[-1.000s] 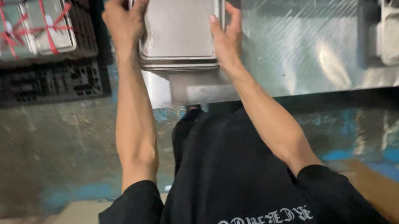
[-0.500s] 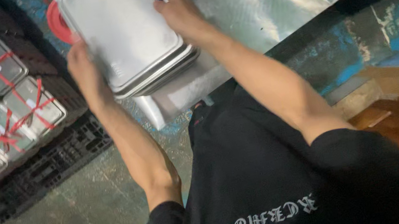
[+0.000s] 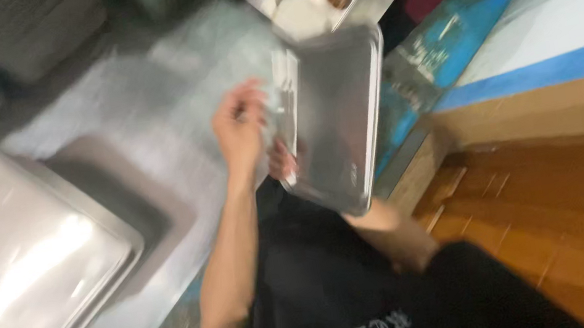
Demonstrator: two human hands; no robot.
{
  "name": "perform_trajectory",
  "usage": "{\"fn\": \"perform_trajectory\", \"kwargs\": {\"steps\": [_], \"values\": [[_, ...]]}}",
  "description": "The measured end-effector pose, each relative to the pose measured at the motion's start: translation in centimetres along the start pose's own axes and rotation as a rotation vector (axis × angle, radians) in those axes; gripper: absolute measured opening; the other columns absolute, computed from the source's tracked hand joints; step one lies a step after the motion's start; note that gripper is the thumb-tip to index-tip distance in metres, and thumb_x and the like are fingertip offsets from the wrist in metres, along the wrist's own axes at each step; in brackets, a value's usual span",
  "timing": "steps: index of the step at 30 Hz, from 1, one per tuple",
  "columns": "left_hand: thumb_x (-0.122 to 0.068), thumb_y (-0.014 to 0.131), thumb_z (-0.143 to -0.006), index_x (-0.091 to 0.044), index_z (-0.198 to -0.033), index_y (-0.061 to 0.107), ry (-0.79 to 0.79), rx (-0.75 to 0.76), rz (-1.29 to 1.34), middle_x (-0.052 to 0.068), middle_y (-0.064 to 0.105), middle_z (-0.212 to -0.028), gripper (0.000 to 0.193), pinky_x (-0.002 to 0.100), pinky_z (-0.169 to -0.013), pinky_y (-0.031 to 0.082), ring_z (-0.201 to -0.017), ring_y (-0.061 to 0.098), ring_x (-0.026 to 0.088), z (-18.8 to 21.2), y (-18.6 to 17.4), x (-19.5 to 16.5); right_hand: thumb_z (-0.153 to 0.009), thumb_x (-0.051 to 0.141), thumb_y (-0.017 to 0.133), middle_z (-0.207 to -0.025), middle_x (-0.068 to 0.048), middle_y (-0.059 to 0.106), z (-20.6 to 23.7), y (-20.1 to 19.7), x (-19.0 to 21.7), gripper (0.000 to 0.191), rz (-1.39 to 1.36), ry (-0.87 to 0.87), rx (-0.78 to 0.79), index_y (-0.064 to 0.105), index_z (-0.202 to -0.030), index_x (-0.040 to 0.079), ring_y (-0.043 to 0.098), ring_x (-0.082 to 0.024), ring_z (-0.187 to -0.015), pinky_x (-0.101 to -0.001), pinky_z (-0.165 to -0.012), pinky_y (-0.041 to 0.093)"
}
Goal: The person stacks metal food trays on a stainless steel counter, places a small white label on each stack, and secures the stack with a red plastic tie. The person repeats this process for multiple stacks, moving completed bundles to a nearby crate.
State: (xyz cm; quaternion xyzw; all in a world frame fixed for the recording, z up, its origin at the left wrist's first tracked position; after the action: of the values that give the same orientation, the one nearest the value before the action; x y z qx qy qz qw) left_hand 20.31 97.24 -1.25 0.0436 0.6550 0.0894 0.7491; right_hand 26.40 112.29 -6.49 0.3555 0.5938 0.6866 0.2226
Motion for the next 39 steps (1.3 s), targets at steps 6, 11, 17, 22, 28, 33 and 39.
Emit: {"fn": "perform_trajectory", "kwargs": {"steps": [6, 11, 17, 22, 28, 33, 39], "values": [[-0.018, 0.079, -0.094, 0.006, -0.132, 0.052, 0.115, -0.309, -0.120, 0.011, 0.076, -0.109, 0.053, 0.034, -0.085, 0.055, -0.097, 0.072, 0.018, -23.4, 11.6, 6.3, -0.104, 0.047, 0.054, -0.082, 0.001, 0.049, 8.4, -8.9, 14.0, 0.038, -0.107, -0.352, -0.032, 0.054, -0.110, 0.009, 0.045, -0.016, -0.072, -0.0333, -0.066, 0.040], [-0.010, 0.076, -0.088, -0.001, -0.110, 0.070, 0.006, -0.544, -0.303, 0.013, 0.079, -0.089, 0.024, 0.033, -0.077, 0.055, -0.078, 0.070, 0.019, -25.7, 13.6, 9.2, -0.111, 0.058, 0.044, -0.127, -0.006, 0.072, 7.5, -10.3, 27.7, 0.070, 0.839, -0.414, -1.330, 0.059, -0.143, -0.002, 0.064, -0.032, -0.124, -0.0430, -0.105, 0.050], [-0.012, 0.070, -0.089, -0.004, -0.120, 0.070, -0.137, -0.616, -0.264, 0.008, 0.078, -0.089, 0.032, 0.032, -0.076, 0.053, -0.079, 0.068, 0.015, -20.0, 7.3, 7.6, -0.109, 0.050, 0.044, -0.095, -0.029, 0.069, -8.2, -7.5, 33.1, 0.060, 2.158, -0.086, -0.975, 0.067, -0.093, -0.003, 0.061, -0.052, -0.094, -0.0588, -0.086, 0.044], [-0.023, 0.063, -0.106, 0.001, -0.123, 0.070, -0.130, -0.730, -0.026, 0.007, 0.075, -0.109, 0.030, 0.031, -0.092, 0.051, -0.101, 0.067, 0.015, -12.0, 0.0, 8.4, -0.108, 0.043, 0.053, -0.092, -0.025, 0.066, -17.4, -6.5, 24.8, 0.048, 2.250, -0.067, -0.463, 0.065, -0.097, -0.002, 0.063, -0.044, -0.087, -0.0510, -0.081, 0.049], [-0.018, 0.082, -0.078, -0.001, -0.124, 0.061, -0.240, -0.895, 0.072, 0.009, 0.072, -0.104, 0.054, 0.037, -0.083, 0.056, -0.092, 0.068, 0.020, -3.0, -5.1, 7.6, -0.095, 0.015, 0.066, -0.089, 0.000, 0.065, -17.0, -6.3, 15.0, 0.029, 1.340, 0.481, -0.360, 0.064, -0.121, 0.003, 0.058, -0.011, -0.077, -0.0281, -0.066, 0.048], [-0.028, 0.084, -0.078, -0.001, -0.126, 0.066, -0.199, -1.028, -0.228, 0.017, 0.076, -0.106, 0.058, 0.039, -0.086, 0.056, -0.095, 0.071, 0.023, 6.0, -10.4, 2.0, -0.095, 0.013, 0.066, -0.105, -0.007, 0.069, -13.5, 0.3, 8.0, 0.044, 1.104, 0.340, -0.225, 0.055, -0.135, -0.002, 0.065, -0.013, -0.089, -0.0277, -0.078, 0.053], [-0.045, 0.071, -0.093, -0.003, -0.139, 0.057, -0.223, -1.041, -0.650, 0.020, 0.076, -0.094, 0.063, 0.039, -0.080, 0.058, -0.087, 0.076, 0.030, 18.1, -28.1, -11.1, -0.094, 0.013, 0.076, -0.114, -0.014, 0.070, -15.7, 12.0, -9.8, 0.058, 0.933, 0.255, 0.051, 0.048, -0.141, -0.007, 0.068, -0.016, -0.098, -0.0300, -0.090, 0.056]]}}
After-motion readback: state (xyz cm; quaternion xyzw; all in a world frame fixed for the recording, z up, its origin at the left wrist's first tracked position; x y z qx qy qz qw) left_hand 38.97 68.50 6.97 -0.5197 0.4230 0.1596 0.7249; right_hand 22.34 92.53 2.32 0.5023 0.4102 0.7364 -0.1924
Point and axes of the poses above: each hand's wrist, its own z-axis away from the middle knuckle, its own y-axis out of the palm, x = y × z, the point moved 2 cm from there along -z, towards the middle knuckle
